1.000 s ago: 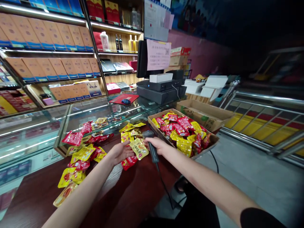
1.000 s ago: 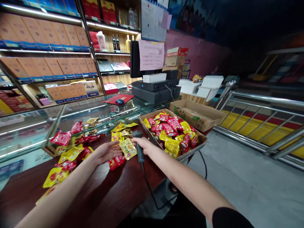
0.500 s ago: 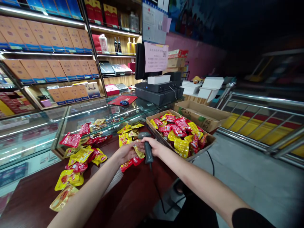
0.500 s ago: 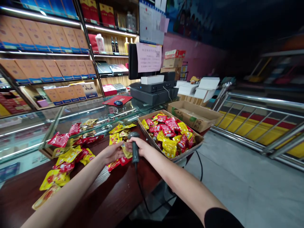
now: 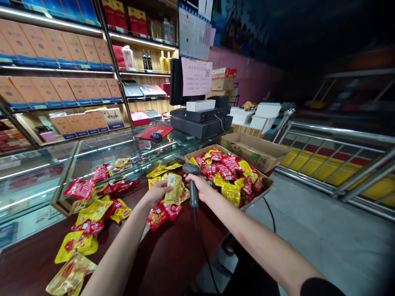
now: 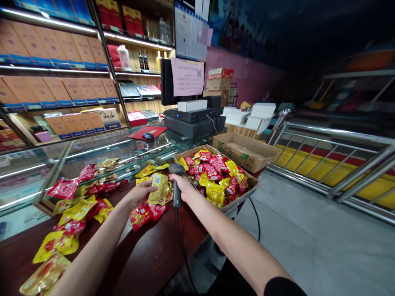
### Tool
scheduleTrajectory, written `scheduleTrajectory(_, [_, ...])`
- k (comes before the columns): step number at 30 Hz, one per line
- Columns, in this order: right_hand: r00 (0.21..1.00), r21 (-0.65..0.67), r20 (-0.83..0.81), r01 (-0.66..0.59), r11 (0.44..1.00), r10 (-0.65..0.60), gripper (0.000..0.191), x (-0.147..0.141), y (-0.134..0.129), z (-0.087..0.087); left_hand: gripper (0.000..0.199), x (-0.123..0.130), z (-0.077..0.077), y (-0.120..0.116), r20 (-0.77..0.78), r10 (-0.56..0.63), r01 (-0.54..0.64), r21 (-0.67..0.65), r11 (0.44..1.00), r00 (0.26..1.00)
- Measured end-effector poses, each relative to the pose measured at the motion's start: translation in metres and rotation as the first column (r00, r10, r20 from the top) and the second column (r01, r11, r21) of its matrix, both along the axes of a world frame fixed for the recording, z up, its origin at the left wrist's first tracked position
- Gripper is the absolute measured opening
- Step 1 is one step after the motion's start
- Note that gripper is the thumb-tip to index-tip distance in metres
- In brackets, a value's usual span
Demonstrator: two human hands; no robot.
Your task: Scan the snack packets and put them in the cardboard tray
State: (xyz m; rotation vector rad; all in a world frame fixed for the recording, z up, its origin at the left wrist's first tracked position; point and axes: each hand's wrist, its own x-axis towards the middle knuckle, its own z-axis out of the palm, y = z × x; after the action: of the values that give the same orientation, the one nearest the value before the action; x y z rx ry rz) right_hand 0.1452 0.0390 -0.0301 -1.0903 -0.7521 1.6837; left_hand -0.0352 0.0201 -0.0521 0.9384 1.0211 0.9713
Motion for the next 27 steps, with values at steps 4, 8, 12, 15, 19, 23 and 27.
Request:
scheduleTrajectory(4, [0.991, 0.158, 0.132, -0.041, 0.987, 0.019, 0.014, -0.004, 0.002, 0.003, 0.033, -0.004, 0.004, 0.009, -0.054, -0.067, 0.069, 0.039, 0.997, 0.996])
scheduleTrajectory(8, [0.982, 0.097, 0.136, -0.148, 0.984, 0.134, 0.018, -0.011, 0.004, 0.004, 0.036, -0.007, 0.007, 0.016, -0.167, 0.113, -0.096, 0.105, 0.99, 0.98])
scheduleTrajectory(12, [0.996, -0.067, -0.057, -0.075, 0.995, 0.071, 0.026, -0.016, 0.008, 0.004, 0.034, -0.008, 0.006, 0.025, 0.079, 0.233, -0.23, -0.043, 0.972, 0.969])
scheduleTrajectory(15, [0.986, -0.097, -0.168, 0.006, 0.995, -0.023, 0.029, -0.02, 0.013, 0.002, 0.028, -0.005, 0.002, 0.033, 0.383, 0.185, -0.137, -0.148, 0.979, 0.905])
scheduleTrajectory(19, [0.985, -0.058, -0.162, 0.047, 0.997, -0.055, 0.032, -0.027, 0.011, -0.004, 0.022, 0.001, -0.005, 0.043, 0.434, 0.344, -0.251, -0.259, 0.933, 0.832])
scheduleTrajectory(23, [0.997, 0.016, -0.071, 0.008, 1.0, -0.007, 0.028, -0.03, -0.005, -0.002, 0.019, -0.002, -0.01, 0.049, 0.367, 0.388, -0.317, -0.239, 0.918, 0.846])
scheduleTrajectory(27, [0.978, 0.096, 0.182, -0.126, 0.987, 0.107, 0.022, -0.025, -0.024, 0.007, 0.023, -0.012, -0.01, 0.05, 0.297, 0.386, -0.364, -0.13, 0.922, 0.873])
